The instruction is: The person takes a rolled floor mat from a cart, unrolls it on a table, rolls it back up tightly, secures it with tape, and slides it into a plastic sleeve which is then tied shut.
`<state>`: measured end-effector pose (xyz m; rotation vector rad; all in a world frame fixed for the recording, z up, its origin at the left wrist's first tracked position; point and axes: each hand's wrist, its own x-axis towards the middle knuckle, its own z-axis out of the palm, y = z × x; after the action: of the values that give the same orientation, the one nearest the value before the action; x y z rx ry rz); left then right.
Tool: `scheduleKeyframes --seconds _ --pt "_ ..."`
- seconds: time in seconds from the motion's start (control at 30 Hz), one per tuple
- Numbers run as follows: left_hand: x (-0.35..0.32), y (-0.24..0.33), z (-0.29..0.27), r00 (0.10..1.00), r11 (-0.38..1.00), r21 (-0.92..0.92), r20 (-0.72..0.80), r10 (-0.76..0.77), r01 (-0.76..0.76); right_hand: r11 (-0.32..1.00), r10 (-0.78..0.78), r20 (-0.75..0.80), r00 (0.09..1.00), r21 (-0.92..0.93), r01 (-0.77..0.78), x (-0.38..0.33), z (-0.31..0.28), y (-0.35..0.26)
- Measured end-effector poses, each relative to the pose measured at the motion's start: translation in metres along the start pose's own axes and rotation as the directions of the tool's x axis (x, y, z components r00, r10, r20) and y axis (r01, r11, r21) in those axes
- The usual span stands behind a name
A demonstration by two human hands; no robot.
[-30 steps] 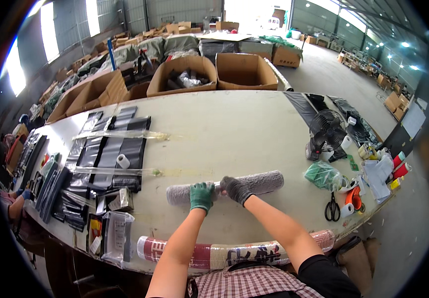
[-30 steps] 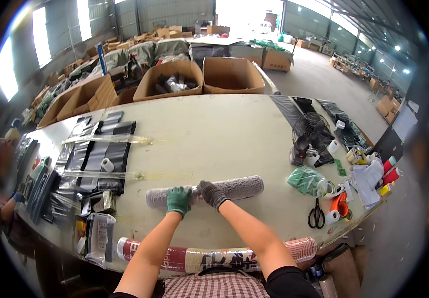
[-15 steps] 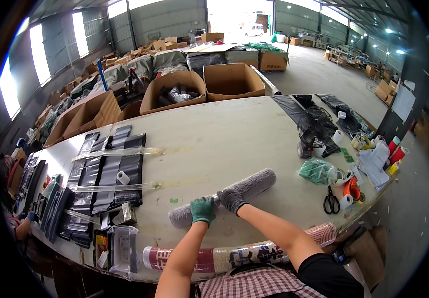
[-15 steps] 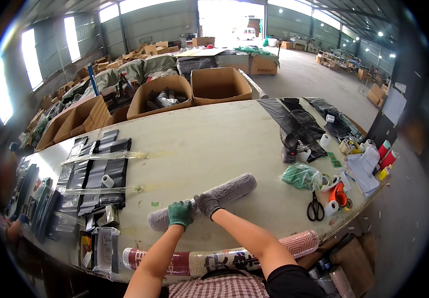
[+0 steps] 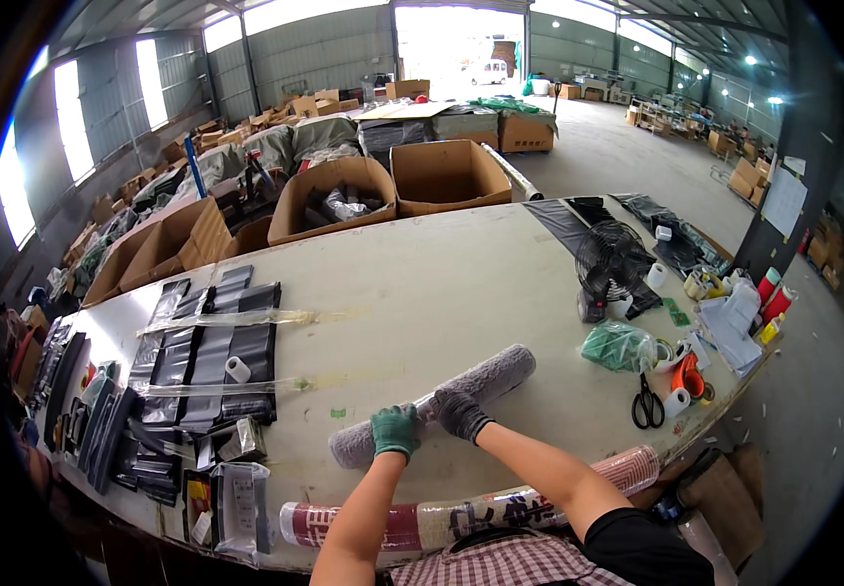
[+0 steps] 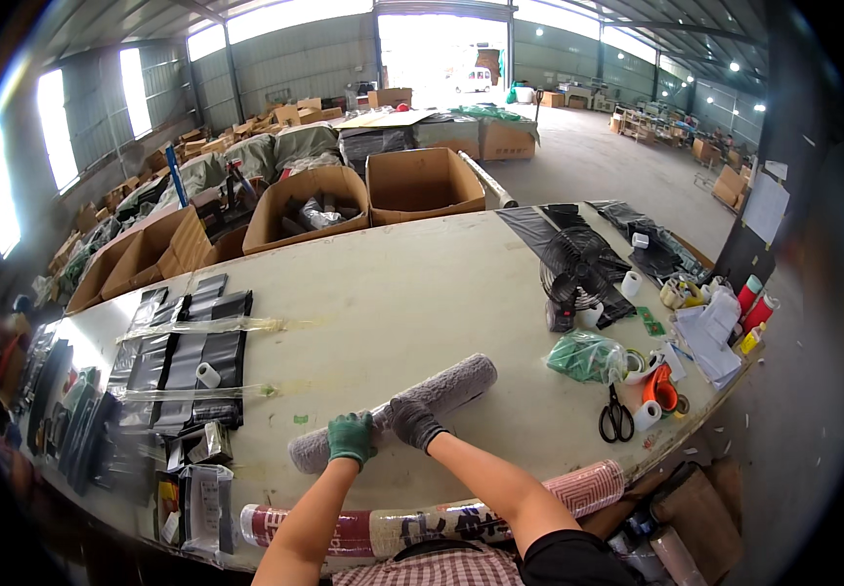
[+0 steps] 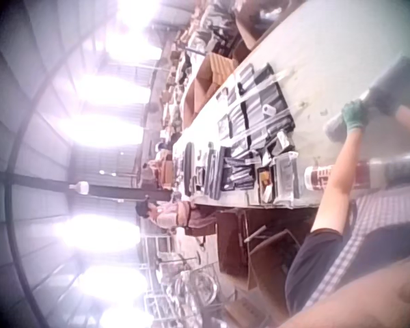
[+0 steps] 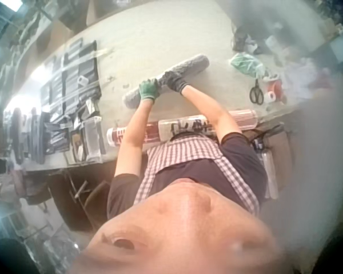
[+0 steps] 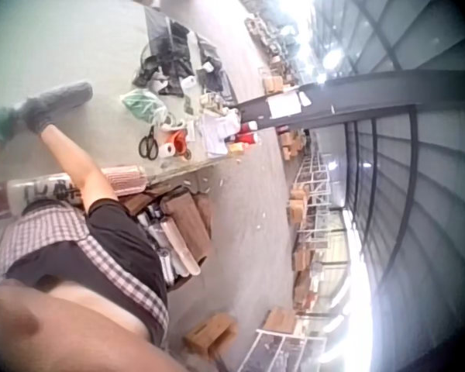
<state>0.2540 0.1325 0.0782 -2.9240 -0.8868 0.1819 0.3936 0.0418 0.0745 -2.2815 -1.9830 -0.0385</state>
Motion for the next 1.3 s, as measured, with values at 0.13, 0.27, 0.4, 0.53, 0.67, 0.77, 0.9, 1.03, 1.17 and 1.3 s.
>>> scheduleKeyframes --seconds 0.13,0.27,0.4,0.53,0.67,0.77,0.9,1.03,1.17,1.3 --pt "0.004 -0.005 -0.014 0.997 0.996 -0.088 0.078 -0.005 0.012 0.913 -0.096 -0.347 0.933 0.343 0.221 -0.026 0.012 0.006" --pt "0.022 -0.034 -0.029 0.967 0.907 -0.421 0.239 0.085 0.025 0.422 0.303 -0.181 0.936 0.906 0.038 -0.046 0.021 0.006" --pt "0.046 -0.067 -0.02 0.984 0.786 -0.618 0.145 0.103 0.009 -0.193 0.478 0.018 0.878 0.977 0.086 -0.06 -0.03 -0.005" --pt "0.061 -0.07 -0.038 0.944 0.707 -0.686 0.319 0.081 0.171 -0.283 0.516 -0.095 0.851 0.919 0.274 -0.109 -0.157 -0.021" --pt "0.087 -0.052 -0.039 0.933 0.746 -0.63 0.358 0.033 0.215 0.818 0.551 -0.79 0.267 0.575 0.012 -0.238 -0.246 0.052" --pt "0.099 -0.031 -0.044 0.926 0.885 -0.415 0.376 -0.044 0.211 0.447 0.115 -0.993 0.005 0.047 -0.893 -0.406 -0.276 0.101" --pt "0.104 -0.02 -0.045 0.956 0.94 -0.284 0.272 -0.11 0.189 0.189 0.297 -0.951 0.084 -0.028 -0.982 -0.602 -0.207 0.097" --pt "0.111 -0.044 -0.023 0.981 0.939 -0.312 0.173 -0.091 0.142 -0.327 0.942 0.166 -0.293 0.239 -0.914 -0.651 -0.024 0.005" --pt "0.113 -0.073 0.007 0.976 0.959 -0.276 0.219 -0.01 0.072 0.014 0.679 0.727 0.1 0.123 -0.992 -0.533 0.021 -0.05" --pt "0.098 -0.052 -0.024 0.953 0.989 -0.07 0.284 -0.103 0.128 0.202 0.624 0.713 0.32 0.248 -0.947 -0.465 -0.023 -0.042"
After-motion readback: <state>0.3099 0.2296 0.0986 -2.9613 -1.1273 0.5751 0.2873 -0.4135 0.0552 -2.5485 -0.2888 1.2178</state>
